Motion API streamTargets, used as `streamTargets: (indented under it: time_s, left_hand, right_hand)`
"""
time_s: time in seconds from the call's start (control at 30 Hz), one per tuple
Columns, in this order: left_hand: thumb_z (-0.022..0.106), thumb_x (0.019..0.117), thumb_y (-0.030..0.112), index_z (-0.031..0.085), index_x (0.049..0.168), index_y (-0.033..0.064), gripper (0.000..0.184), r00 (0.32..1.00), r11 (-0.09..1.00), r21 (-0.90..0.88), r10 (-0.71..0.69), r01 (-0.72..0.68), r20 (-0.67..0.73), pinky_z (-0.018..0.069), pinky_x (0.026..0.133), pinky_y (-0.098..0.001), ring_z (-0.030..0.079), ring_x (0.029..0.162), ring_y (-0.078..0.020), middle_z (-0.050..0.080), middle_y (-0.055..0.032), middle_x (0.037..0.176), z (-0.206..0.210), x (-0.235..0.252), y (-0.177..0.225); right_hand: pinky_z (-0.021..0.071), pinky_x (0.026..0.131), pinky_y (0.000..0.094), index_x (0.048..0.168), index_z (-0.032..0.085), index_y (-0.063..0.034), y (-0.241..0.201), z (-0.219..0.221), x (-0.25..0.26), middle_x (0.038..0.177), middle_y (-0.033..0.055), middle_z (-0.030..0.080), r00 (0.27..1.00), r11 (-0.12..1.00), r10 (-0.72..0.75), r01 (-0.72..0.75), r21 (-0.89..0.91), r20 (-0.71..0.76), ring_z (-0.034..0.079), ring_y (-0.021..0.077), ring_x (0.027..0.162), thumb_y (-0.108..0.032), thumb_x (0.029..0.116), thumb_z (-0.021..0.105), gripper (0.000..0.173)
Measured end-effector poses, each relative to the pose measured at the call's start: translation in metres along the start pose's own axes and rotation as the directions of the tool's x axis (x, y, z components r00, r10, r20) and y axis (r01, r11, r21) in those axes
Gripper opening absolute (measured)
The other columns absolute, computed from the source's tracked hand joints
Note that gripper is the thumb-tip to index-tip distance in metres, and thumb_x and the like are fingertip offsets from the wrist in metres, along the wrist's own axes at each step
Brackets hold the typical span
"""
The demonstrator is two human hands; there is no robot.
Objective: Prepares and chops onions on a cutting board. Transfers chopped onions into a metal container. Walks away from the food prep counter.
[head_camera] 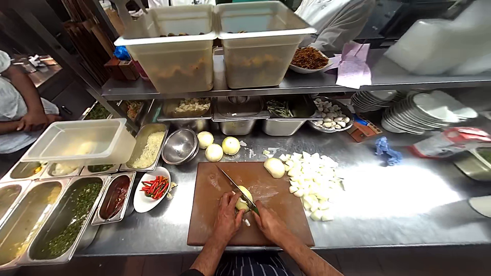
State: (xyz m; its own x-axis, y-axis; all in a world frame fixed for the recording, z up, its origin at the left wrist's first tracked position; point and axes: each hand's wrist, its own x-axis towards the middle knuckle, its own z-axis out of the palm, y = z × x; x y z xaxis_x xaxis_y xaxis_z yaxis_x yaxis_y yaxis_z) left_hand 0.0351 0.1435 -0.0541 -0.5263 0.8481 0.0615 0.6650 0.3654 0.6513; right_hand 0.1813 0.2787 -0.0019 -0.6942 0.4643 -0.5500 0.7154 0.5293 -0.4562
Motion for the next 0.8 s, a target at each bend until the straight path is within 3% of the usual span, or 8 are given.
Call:
streamTargets:
  time_s: [0.07,0.13,0.27,0.33,0.43,0.5,0.67,0.8]
  left_hand:
    - [0.069,0.0901,0.035,0.066,0.137,0.0269,0.048,0.995,0.999,0.043,-0.026,0.022,0.1,0.0464,0.111,-0.0464,0.051,0.134,-0.0354,0.053,-0.0185,0.144,-0.008,0.005,0.008]
    - [0.072,0.0892,0.033,0.069,0.13,0.0228,0.042,0.986,0.998,0.044,-0.057,0.051,0.157,0.0499,0.108,-0.0423,0.054,0.132,-0.032,0.051,-0.0182,0.145,-0.02,0.003,0.011]
    - [0.078,0.0848,0.025,0.071,0.118,0.0131,0.036,0.997,0.999,-0.051,-0.013,0.017,0.077,0.0577,0.097,-0.0356,0.063,0.12,-0.0237,0.054,-0.0176,0.14,-0.028,-0.013,-0.007]
    - [0.079,0.0835,0.024,0.072,0.114,0.0118,0.034,0.999,0.996,-0.087,0.012,-0.008,0.04,0.0577,0.097,-0.0344,0.063,0.118,-0.0226,0.055,-0.018,0.138,-0.026,-0.017,-0.013]
    - [0.08,0.0834,0.027,0.073,0.114,0.0138,0.034,0.999,0.997,-0.076,0.006,-0.003,0.035,0.0581,0.095,-0.0325,0.064,0.115,-0.0195,0.056,-0.0155,0.135,-0.026,-0.014,-0.012]
    - [0.079,0.0842,0.03,0.073,0.116,0.0146,0.036,0.998,0.998,-0.058,-0.011,0.014,0.06,0.0575,0.096,-0.0326,0.063,0.115,-0.0192,0.056,-0.0146,0.134,-0.027,-0.01,-0.009]
    - [0.082,0.0824,0.031,0.073,0.114,0.0143,0.037,0.996,0.999,-0.029,-0.026,0.029,0.087,0.0571,0.096,-0.0332,0.063,0.115,-0.0206,0.057,-0.0152,0.132,-0.03,-0.01,-0.011]
    - [0.082,0.0815,0.027,0.073,0.112,0.0126,0.035,0.998,0.999,-0.02,-0.046,0.047,0.053,0.0578,0.095,-0.0334,0.064,0.115,-0.0213,0.056,-0.0166,0.134,-0.029,-0.02,-0.016]
  right_hand:
    - [0.055,0.087,0.0554,0.13,0.055,-0.0063,0.018,-0.001,0.009,0.102,0.0188,0.069,1.0,0.987,-0.012,0.016,0.162,-0.028,0.07,0.0353,0.097,-0.039,0.1058,0.05,0.041]
    - [0.0556,0.086,0.0541,0.128,0.056,-0.0064,0.024,-0.001,0.007,0.1,0.0171,0.069,0.995,0.969,0.019,0.005,0.247,-0.094,0.07,0.0332,0.094,-0.041,0.1051,0.05,0.042]
    - [0.0579,0.064,0.046,0.126,0.056,-0.0084,0.005,-0.002,-0.003,0.087,0.0113,0.065,0.988,0.883,-0.024,0.092,0.46,-0.151,0.066,0.025,0.067,-0.046,0.1054,0.049,0.043]
    - [0.058,0.063,0.0452,0.125,0.055,-0.0087,-0.008,0.004,-0.001,0.087,0.0109,0.064,0.991,0.854,-0.055,0.109,0.508,-0.121,0.066,0.0239,0.067,-0.047,0.1056,0.048,0.043]
    - [0.058,0.079,0.0473,0.131,0.056,-0.0083,-0.017,0.02,0.006,0.094,0.0116,0.068,0.98,0.869,-0.101,0.17,0.465,-0.17,0.07,0.0251,0.083,-0.044,0.1059,0.046,0.044]
    - [0.0571,0.083,0.0487,0.129,0.057,-0.0078,-0.021,0.025,0.009,0.096,0.0125,0.069,0.977,0.89,-0.113,0.18,0.419,-0.179,0.07,0.0265,0.088,-0.043,0.1059,0.046,0.044]
    - [0.0578,0.083,0.0503,0.131,0.056,-0.0084,-0.012,0.026,0.018,0.096,0.0133,0.071,0.979,0.94,-0.093,0.147,0.309,-0.183,0.072,0.0293,0.09,-0.043,0.1066,0.043,0.044]
    - [0.0576,0.072,0.0471,0.122,0.058,-0.0089,-0.003,0.02,0.021,0.082,0.0097,0.067,0.955,0.934,-0.071,0.165,0.316,-0.29,0.07,0.0264,0.075,-0.045,0.1056,0.045,0.042]
